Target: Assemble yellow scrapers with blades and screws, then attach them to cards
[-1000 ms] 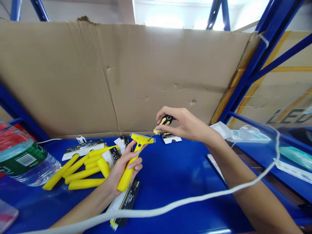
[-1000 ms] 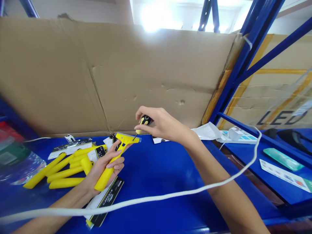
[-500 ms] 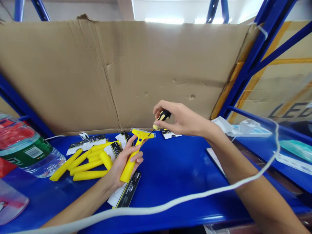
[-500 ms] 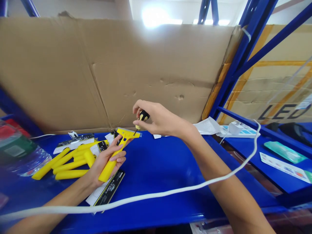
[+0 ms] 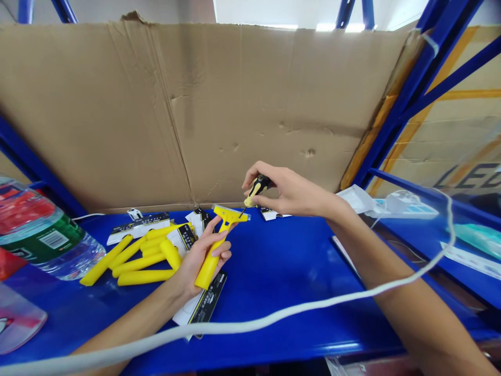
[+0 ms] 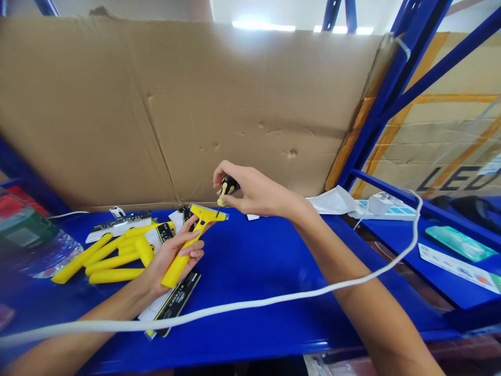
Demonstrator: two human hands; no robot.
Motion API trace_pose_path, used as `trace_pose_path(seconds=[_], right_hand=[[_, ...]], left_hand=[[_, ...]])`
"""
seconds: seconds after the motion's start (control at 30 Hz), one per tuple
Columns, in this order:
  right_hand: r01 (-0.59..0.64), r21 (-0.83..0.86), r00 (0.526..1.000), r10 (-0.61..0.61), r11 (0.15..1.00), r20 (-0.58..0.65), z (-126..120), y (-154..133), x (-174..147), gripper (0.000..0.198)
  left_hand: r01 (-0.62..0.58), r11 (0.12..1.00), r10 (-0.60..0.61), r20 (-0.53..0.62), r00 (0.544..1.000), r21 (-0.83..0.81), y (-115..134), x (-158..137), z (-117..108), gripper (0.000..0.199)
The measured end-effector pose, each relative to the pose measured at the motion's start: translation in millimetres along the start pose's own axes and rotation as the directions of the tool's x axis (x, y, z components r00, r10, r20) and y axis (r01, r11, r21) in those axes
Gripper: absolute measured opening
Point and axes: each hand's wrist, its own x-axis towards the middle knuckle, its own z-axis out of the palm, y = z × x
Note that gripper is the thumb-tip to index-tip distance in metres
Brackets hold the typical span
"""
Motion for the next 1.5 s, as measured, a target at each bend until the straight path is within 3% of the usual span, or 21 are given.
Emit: trace_pose_path(seconds=[0.47,0.67,0.83,0.93,1.07,1.23,1.4,1.5], right_hand=[[0.012,-0.015,0.995,-0.013,1.000,-0.103,2.0,6.7,1.3,0.026],[-0.008,0.086,0.999,0.012,0.996,-0.047,1.6,8.4,0.1,0.025],[-0.027,0.014,0.998,0.027,1.000,-0.064,3.0,11.8,0.6,0.030],[-0.027,0.073,0.999,0.029,0.997,-0.017,2.3,11.8,0.6,0.029],[-0.056,0.024,0.997,0.057,0.998,-0.060,1.8,11.2,0.4,0.031],[-0.033,0.105,0.999,0.035,0.994,-0.015,2.1,11.3,-0.1,0.028],[-0.037,0.025,0.998,0.038,0.999,-0.045,2.1,10.8,0.0,0.031],[-0.028,0.083,1.000,0.029,0.996,-0.008,1.3,10.2,-0.3,0.029]], left_hand=[[0.017,1.000,-0.018,0.044,0.999,0.017,0.8,-2.9,0.7,0.080],[0.013,1.000,-0.013,0.038,0.999,0.014,0.2,-2.2,-1.7,0.082],[0.020,1.000,-0.021,0.052,0.998,0.010,-0.4,-1.3,-4.7,0.081],[0.024,1.000,-0.025,0.042,0.999,0.016,-0.9,-1.3,-5.4,0.082],[0.028,1.000,-0.028,0.047,0.999,0.010,-1.4,-1.3,-5.5,0.083],[0.027,1.000,-0.028,0.050,0.998,0.011,-1.4,-1.4,-5.7,0.083],[0.033,0.999,-0.034,0.063,0.997,0.026,-1.9,-1.7,-5.6,0.085],[0.034,0.999,-0.035,0.053,0.998,0.025,-1.9,-2.1,-5.2,0.085]])
